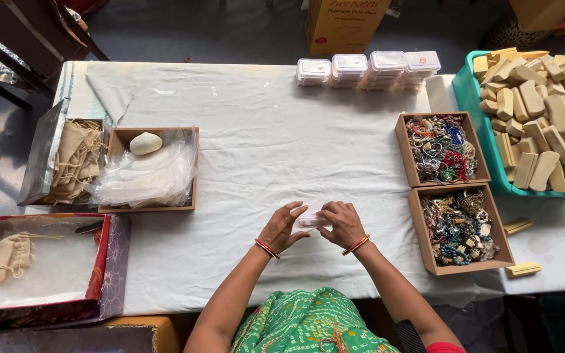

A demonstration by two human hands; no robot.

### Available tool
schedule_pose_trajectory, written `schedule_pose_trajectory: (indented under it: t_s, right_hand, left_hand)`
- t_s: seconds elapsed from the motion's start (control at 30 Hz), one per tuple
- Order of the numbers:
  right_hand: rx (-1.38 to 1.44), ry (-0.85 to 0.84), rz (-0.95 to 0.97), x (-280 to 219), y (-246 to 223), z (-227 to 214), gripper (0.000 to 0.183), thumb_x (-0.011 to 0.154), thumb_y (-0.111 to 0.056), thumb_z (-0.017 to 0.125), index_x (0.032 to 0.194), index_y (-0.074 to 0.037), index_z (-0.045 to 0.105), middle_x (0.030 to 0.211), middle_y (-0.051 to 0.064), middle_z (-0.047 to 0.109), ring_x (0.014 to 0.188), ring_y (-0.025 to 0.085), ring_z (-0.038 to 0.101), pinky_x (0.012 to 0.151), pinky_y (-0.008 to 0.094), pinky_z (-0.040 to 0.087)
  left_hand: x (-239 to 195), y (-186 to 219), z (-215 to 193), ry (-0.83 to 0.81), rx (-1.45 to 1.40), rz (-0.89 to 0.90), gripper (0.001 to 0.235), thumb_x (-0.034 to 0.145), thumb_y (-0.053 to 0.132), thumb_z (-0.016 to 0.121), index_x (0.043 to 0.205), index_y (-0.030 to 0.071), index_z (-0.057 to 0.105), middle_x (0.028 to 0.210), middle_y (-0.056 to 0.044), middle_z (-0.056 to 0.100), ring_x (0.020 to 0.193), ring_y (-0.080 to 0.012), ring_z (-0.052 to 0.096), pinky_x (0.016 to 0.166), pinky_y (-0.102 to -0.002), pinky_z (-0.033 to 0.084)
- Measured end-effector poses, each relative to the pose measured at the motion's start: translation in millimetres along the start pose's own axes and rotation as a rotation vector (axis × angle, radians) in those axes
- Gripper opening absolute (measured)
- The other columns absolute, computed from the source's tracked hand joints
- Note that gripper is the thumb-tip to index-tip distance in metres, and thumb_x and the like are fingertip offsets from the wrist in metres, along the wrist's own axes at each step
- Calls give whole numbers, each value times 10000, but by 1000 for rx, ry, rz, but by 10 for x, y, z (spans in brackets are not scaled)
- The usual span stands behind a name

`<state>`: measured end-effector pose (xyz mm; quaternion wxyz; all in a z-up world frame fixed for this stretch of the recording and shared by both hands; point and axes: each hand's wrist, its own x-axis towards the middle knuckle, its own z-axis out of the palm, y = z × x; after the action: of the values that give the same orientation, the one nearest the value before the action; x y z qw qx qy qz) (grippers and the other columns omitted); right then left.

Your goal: The person places small jewelry items into clear plastic bags, then transfers them into small beige cloth pouches. They tie the pouches closed and place them into clear plastic containers, stacking the finished containers on the table.

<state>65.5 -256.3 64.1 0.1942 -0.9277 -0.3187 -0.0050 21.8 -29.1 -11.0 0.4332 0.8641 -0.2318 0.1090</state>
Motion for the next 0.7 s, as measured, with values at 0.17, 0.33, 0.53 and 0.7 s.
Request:
schedule_pose_trajectory:
  t_s: [0.17,0.33,0.53,0.7]
  right_hand:
    - [-150,171,71,549,779,-254,396,690,-212,906,1040,-141,737,1038,7,678,953,233,634,795,393,483]
    - [-229,278,0,1586,1537,-477,410,681,-212,915,1032,-123,723,1037,13,675,963,242,655,789,390,534]
    - [-407,412,-77,2811,2263,-411,288,701,-160,855,929,-104,688,983,57,640,962,263,648,740,399,533]
    - [-621,542,36,3337,2964,-245,191,792,-143,776,958,-127,684,1031,44,641,964,247,642,749,391,521]
  left_hand:
    - [108,-317,92,-234,487,-394,970,821,738,626,1585,268,256,1641,-121,167,1529,-319,124,1195,-630,81]
    - [-179,-739,353,65,694,-156,977,795,822,412,1559,258,182,1648,-121,52,1514,-290,14,1153,-623,-63]
    - [-93,-556,204,62,721,-163,961,820,814,393,1568,254,165,1653,-112,51,1518,-270,7,1163,-597,-57]
    - [-81,-528,145,37,729,-153,959,828,826,377,1574,260,174,1656,-119,53,1526,-253,13,1210,-627,-58]
